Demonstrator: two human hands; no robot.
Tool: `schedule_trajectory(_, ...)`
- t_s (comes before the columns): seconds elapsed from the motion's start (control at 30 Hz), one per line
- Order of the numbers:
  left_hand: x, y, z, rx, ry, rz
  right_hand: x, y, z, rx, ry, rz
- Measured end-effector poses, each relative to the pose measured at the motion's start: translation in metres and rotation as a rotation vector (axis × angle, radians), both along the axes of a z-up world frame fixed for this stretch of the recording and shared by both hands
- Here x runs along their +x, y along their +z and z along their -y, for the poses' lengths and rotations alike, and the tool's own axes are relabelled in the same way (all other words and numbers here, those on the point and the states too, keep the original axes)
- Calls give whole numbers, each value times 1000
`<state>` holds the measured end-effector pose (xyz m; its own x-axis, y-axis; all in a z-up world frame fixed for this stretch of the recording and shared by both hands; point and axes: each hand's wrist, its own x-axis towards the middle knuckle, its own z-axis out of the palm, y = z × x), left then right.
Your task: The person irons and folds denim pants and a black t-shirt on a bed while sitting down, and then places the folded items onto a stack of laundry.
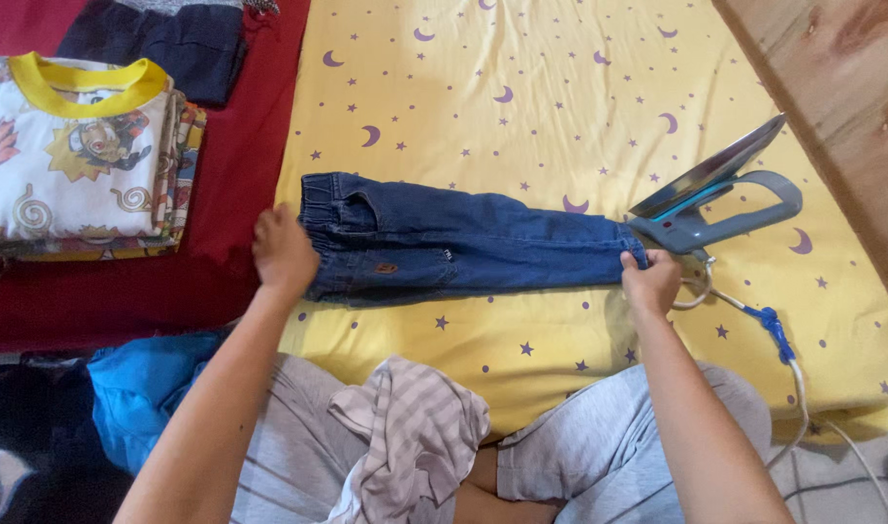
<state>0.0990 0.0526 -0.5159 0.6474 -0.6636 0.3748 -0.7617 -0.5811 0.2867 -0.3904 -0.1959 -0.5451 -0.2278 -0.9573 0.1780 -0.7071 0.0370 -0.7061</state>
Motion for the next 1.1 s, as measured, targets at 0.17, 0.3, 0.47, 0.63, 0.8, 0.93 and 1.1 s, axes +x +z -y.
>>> schedule_trajectory(0.17, -82, 7, 40, 13, -600, 87, 25, 26, -28, -495, 290, -389)
schedule_trajectory(0.3, -138, 7, 50, 270, -704, 156, 41, 21, -6, -193, 494, -473)
schedule_trajectory(0.47, -99, 1, 61, 433, -459, -83, 30, 10, 7, -100, 485, -563)
schedule_trajectory(0.63, -93, -67, 88, 148, -278, 91, 6, 5, 1, -79, 160, -220)
schedule_trajectory(0.8, -154, -44, 99, 121, -512, 34, 13, 71, -7, 173, 183, -395)
schedule_trajectory(0.93, -239, -26, 123, 129, -704, -21, 58, 121, -16, -2, 725, 531)
schedule_trajectory(1.1, -223, -37, 157, -173, -486, -765, 36, 137, 5, 192, 844, 947)
